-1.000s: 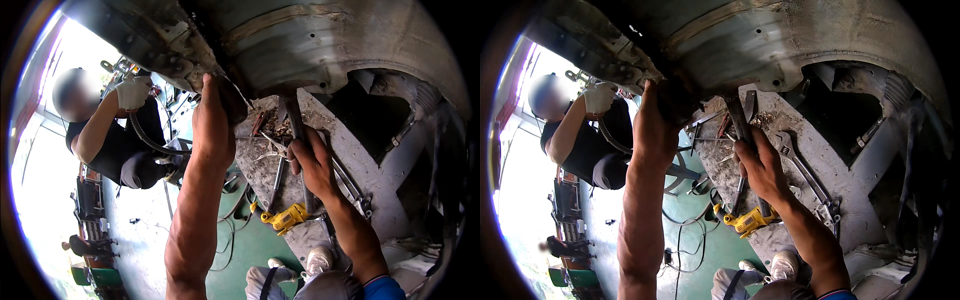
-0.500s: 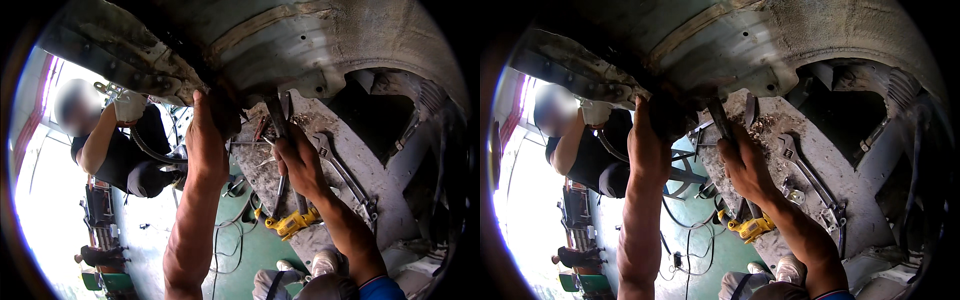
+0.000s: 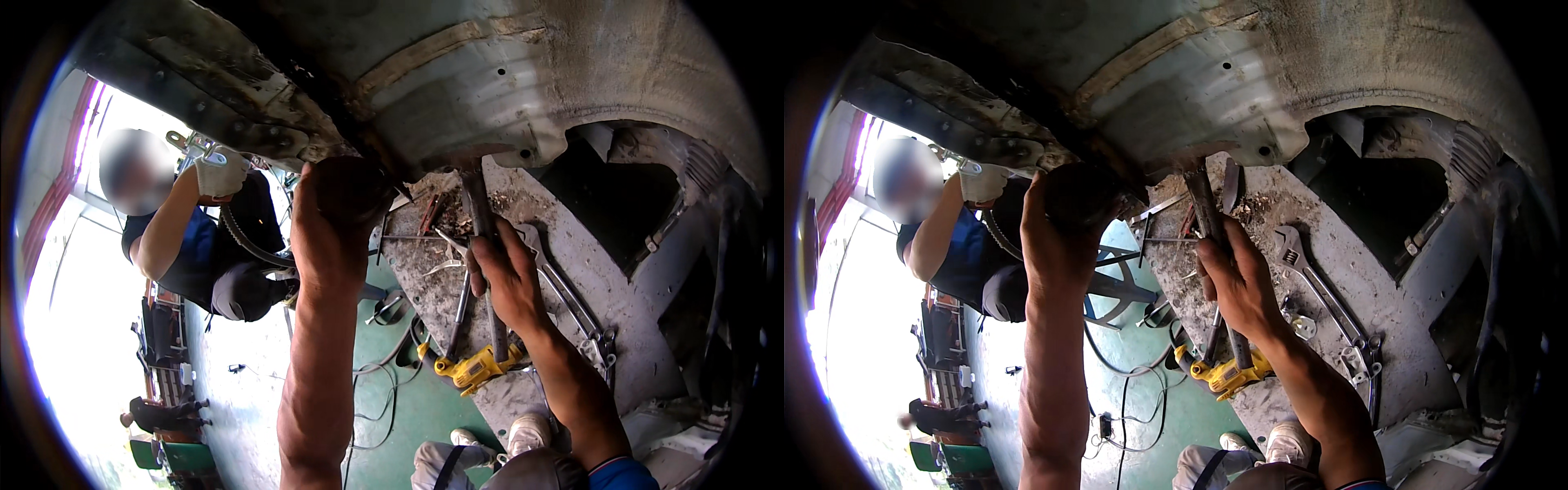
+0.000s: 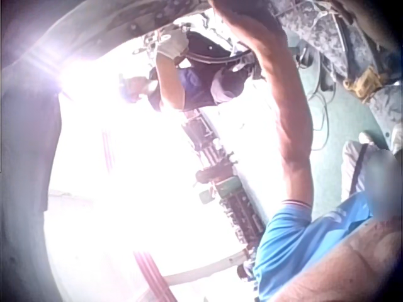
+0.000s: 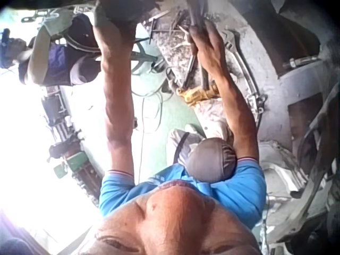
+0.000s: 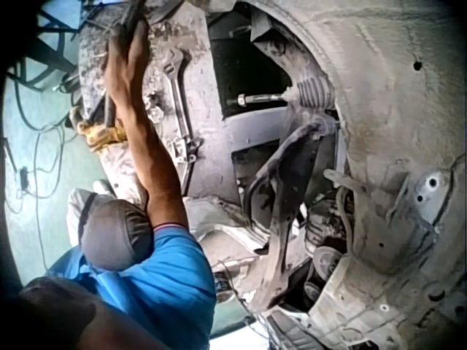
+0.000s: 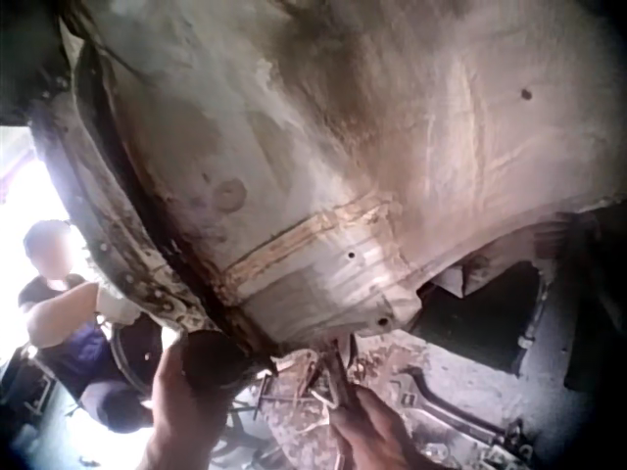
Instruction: The person positions a metal patch onto a damaged car wheel well and holds it in place while a coworker welds the patch to the vehicle. The person uses a hammer to tap the patch and adjusts its position during the process.
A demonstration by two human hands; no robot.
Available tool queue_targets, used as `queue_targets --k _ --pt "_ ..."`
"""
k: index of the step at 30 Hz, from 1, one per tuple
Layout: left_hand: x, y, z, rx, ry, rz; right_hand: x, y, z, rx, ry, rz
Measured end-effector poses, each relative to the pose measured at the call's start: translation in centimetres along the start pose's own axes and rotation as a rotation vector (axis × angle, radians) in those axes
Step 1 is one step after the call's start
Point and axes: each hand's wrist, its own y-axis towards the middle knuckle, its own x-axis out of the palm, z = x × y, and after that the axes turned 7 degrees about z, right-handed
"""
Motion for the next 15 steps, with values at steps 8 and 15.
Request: queue_targets --k 8,15 --pt "0.7 -0.2 -0.2 -0.041 -0.032 0.022 -0.2 0.2 0.8 0.028 0.015 -0.022" --pt "0.8 -0.2 -1.7 0.034 0.072 0.052 0.6 1.1 1.4 -0.039 0.036 -0.004"
